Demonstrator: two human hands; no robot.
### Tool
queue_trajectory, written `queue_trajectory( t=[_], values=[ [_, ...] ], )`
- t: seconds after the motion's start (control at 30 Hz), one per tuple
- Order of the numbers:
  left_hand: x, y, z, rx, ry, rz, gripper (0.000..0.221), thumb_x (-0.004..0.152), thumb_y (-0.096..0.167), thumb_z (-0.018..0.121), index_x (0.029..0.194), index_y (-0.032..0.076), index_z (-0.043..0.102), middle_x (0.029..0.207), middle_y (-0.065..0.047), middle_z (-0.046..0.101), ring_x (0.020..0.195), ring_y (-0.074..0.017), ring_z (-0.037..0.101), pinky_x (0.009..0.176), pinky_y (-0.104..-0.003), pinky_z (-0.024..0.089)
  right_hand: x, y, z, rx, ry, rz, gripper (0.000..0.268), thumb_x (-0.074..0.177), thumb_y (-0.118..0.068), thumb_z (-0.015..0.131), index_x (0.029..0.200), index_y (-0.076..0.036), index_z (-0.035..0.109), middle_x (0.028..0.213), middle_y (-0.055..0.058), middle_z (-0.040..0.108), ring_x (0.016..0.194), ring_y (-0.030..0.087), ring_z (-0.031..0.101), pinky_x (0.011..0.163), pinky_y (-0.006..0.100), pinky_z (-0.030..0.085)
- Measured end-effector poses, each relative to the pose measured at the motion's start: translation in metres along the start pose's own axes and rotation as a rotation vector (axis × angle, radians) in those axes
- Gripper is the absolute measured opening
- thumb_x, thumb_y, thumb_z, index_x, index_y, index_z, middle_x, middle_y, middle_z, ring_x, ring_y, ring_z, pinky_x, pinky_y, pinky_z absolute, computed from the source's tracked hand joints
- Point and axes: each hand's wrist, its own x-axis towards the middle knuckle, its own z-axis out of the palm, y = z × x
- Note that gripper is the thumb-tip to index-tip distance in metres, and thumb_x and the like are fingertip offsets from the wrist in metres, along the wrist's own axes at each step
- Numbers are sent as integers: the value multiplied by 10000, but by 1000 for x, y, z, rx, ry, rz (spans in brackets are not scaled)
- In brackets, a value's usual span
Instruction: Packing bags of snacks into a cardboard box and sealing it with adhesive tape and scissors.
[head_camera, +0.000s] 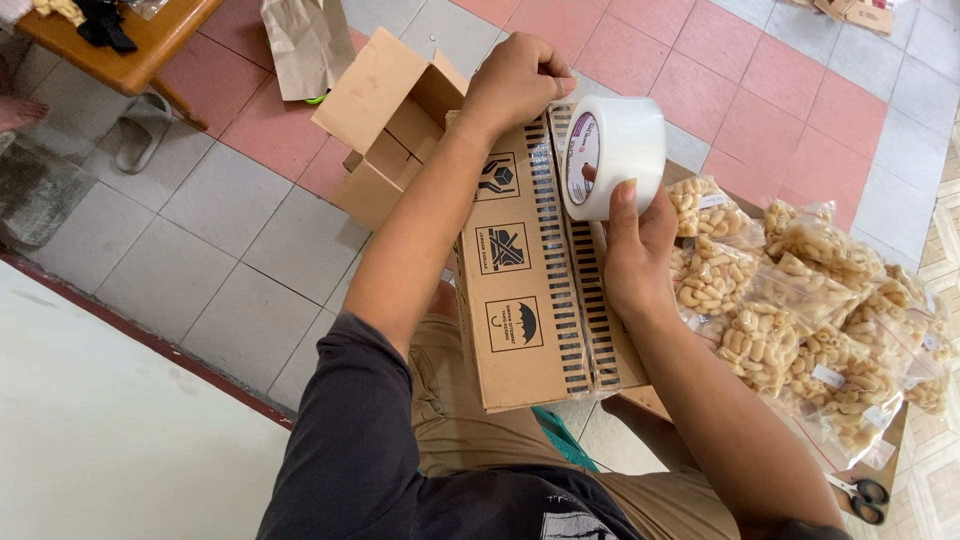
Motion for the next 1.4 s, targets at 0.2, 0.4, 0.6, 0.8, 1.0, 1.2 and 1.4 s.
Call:
queue_trajectory(
  t=[0.2, 0.4, 0.6, 0.8, 1.0, 1.2, 1.4],
  values=[
    [3, -8, -1, -125, 106, 30, 27, 836, 197, 780, 809, 197, 784, 869, 78, 806, 846, -94, 713, 763, -320, 547, -1, 22, -3, -116, -86, -129, 421, 1084, -476, 503, 1181, -68, 535, 1052, 13, 562, 962, 110, 506, 802, 271, 428],
    [9, -8, 0, -12, -22, -109, 75, 827, 248, 766, 827, 211, 831, 913, 48, 826, 896, -122, 733, 795, -344, 547, 0, 28, -15, -85, -71, -119, 440, 1112, -447, 434, 1221, -30, 522, 1087, 68, 585, 984, 153, 540, 814, 284, 464],
    [14, -17, 5, -20, -23, -147, 74, 819, 246, 804, 769, 194, 815, 902, 19, 832, 874, -133, 726, 769, -343, 535, -4, 9, -11, -228, -74, -104, 394, 1080, -392, 443, 1187, -25, 536, 1024, 51, 531, 942, 142, 467, 812, 294, 383],
    [5, -7, -2, -70, -52, -148, 91, 866, 222, 763, 824, 167, 823, 904, -3, 823, 888, -140, 721, 805, -352, 546, -13, 12, -7, -193, -279, -140, 487, 1014, -469, 514, 1126, 2, 559, 913, 87, 557, 786, 195, 574, 592, 256, 436],
    [-6, 3, -9, -78, -69, -157, 97, 897, 219, 751, 896, 168, 833, 964, 10, 833, 920, -127, 733, 841, -351, 542, -17, -1, -2, -465, -191, -29, 434, 990, -492, 528, 990, -65, 606, 702, 7, 502, 571, 109, 410, 458, 286, 263],
    [-5, 3, -8, -36, -49, -216, 89, 894, 240, 759, 923, 186, 824, 981, 15, 827, 917, -138, 738, 792, -349, 549, -25, 6, -4, -597, -135, 16, 483, 977, -550, 480, 1014, -69, 503, 775, 38, 497, 608, 156, 468, 478, 325, 332],
    [-2, -15, 1, -84, 36, -69, 163, 872, 268, 742, 982, 180, 825, 849, -47, 795, 904, -271, 780, 815, -384, 587, -25, 33, -22, -298, -114, -138, 333, 971, -319, 573, 860, -14, 646, 610, 146, 622, 569, 234, 680, 473, 354, 509]
  ],
)
